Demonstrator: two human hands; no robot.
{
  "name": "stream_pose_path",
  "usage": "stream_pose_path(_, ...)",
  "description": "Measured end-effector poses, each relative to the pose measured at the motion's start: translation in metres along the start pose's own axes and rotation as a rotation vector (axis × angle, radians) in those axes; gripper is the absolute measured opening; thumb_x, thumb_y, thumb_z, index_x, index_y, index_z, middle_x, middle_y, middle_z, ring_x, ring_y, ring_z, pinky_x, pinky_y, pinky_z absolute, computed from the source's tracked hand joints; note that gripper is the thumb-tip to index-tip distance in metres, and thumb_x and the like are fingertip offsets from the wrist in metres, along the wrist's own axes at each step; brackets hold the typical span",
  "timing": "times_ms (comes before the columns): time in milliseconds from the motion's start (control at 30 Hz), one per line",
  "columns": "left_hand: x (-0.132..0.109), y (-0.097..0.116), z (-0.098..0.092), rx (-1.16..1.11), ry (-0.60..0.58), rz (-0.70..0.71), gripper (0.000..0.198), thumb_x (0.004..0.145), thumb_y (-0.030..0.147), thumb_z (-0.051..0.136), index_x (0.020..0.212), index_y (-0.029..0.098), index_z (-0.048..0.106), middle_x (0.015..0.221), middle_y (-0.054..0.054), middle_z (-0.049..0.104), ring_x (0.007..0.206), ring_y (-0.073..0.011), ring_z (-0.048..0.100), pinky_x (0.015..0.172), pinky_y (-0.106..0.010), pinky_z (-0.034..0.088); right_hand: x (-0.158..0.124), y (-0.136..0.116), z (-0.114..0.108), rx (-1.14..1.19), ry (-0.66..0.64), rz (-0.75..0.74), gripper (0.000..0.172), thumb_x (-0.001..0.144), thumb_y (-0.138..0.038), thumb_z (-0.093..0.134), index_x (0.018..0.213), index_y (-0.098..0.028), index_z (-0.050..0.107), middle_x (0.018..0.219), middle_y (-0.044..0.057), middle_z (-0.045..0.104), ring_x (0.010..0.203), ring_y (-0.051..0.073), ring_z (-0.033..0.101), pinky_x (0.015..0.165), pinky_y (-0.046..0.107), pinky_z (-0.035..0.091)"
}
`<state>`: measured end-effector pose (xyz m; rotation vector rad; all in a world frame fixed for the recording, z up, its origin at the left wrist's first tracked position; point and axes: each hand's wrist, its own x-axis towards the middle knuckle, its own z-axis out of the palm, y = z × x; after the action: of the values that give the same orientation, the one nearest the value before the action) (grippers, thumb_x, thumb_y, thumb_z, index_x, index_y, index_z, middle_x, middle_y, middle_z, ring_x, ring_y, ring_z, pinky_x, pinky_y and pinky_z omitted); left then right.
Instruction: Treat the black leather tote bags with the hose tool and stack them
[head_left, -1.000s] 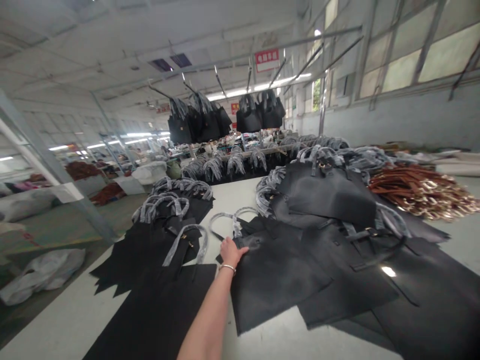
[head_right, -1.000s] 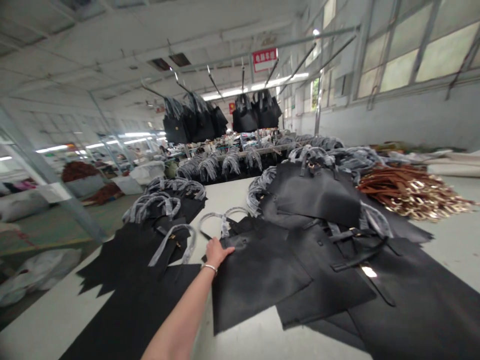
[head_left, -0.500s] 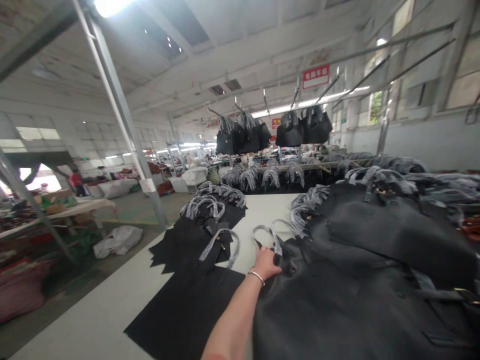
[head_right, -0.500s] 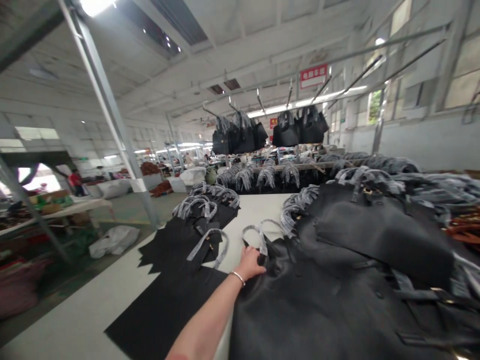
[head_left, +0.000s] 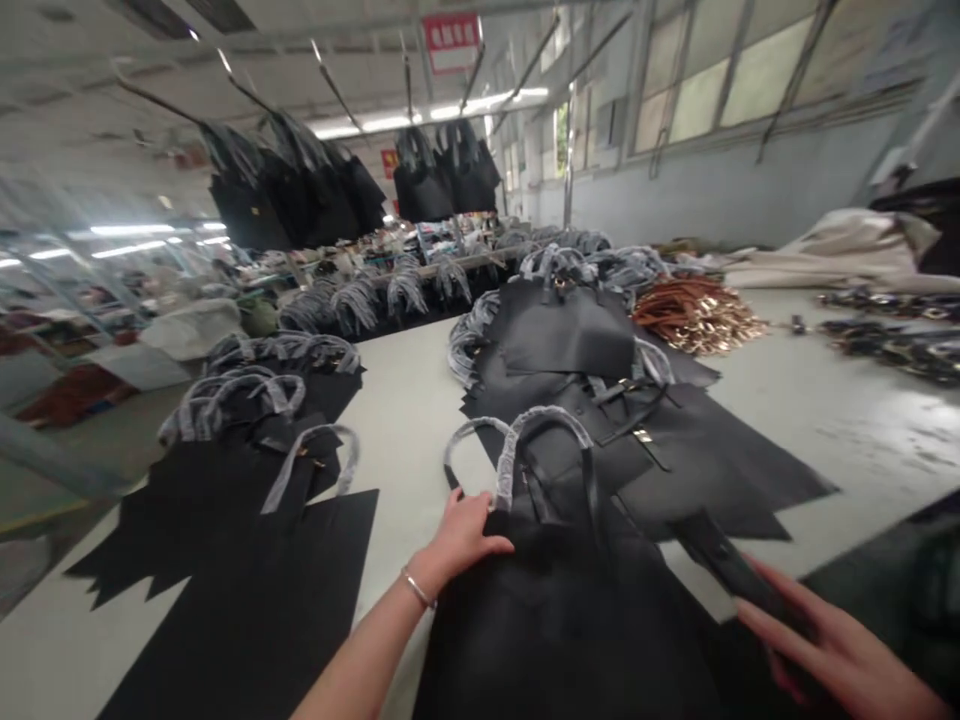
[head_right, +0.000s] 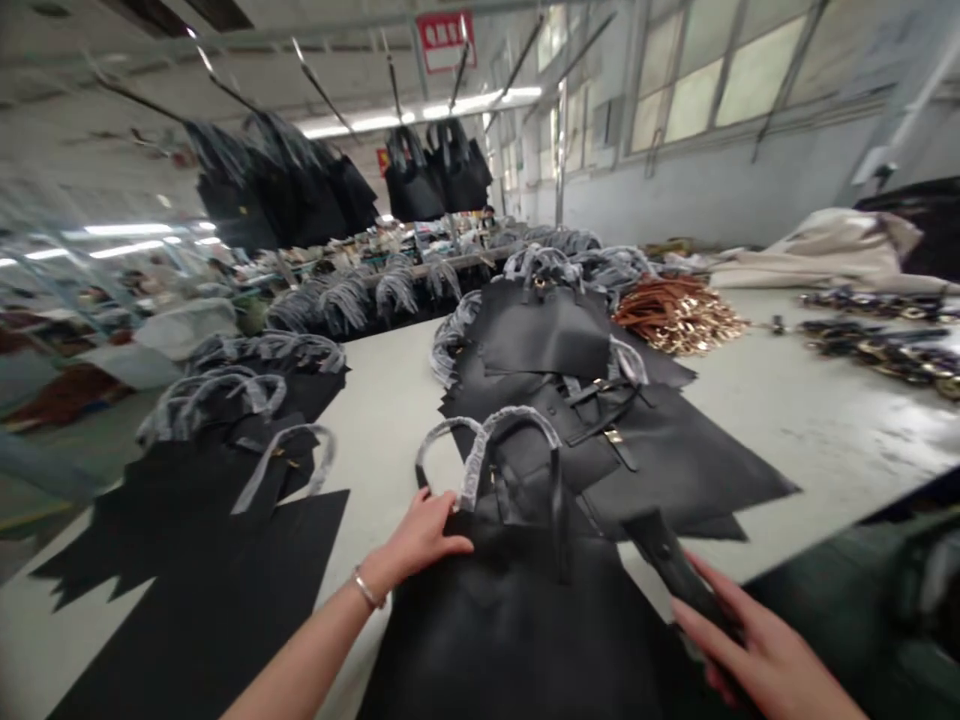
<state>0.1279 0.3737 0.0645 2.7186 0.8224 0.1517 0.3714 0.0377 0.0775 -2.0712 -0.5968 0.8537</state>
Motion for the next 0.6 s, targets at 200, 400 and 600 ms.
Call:
stream_pose_path(200,-0.036,0.078,0.031,0.007,0.209,0.147,0.052,0.083,0.027,0.067,0.13,0.018,0.049,0.14,-0.012,0.049,0.13,-0.0274,0.043,0.115,-0.048,0.026,0.009,-0.038,-0.001,0.092,-0.243,0.037,0.082,0.076,-0.058,0.064,0.143,-0.019,0.037,0.066,-0.002,0.062,0.042,0.015,0.057,0.037,0.024,0.046)
stream_pose_path(400,-0.063,0.11,0.065,-0.137,0.072,0.271,0.051,0.089,0.041,0.059,0.135,0.024,0.049,0.147,-0.01,0.042,0.138,-0.0277,0.035,0.117,-0.052,0.022,0.015,-0.066,0.012,0.046,-0.502,0.072,0.047,0.082,-0.057,0.061,0.113,-0.022,0.055,0.073,-0.003,0.059,0.039,0.008,0.056,0.033,0.015,0.042)
stream_pose_path(600,-0.063,0.111,0.067,-0.112,0.094,0.276,0.048,0.091,0.043,0.056,0.135,0.025,0.05,0.144,-0.009,0.046,0.137,-0.0267,0.035,0.117,-0.051,0.022,0.043,-0.088,0.035,0.012,-0.517,0.074,0.037,0.088,-0.055,0.055,0.097,-0.019,0.054,0.072,-0.002,0.059,0.038,0.007,0.055,0.032,0.015,0.043)
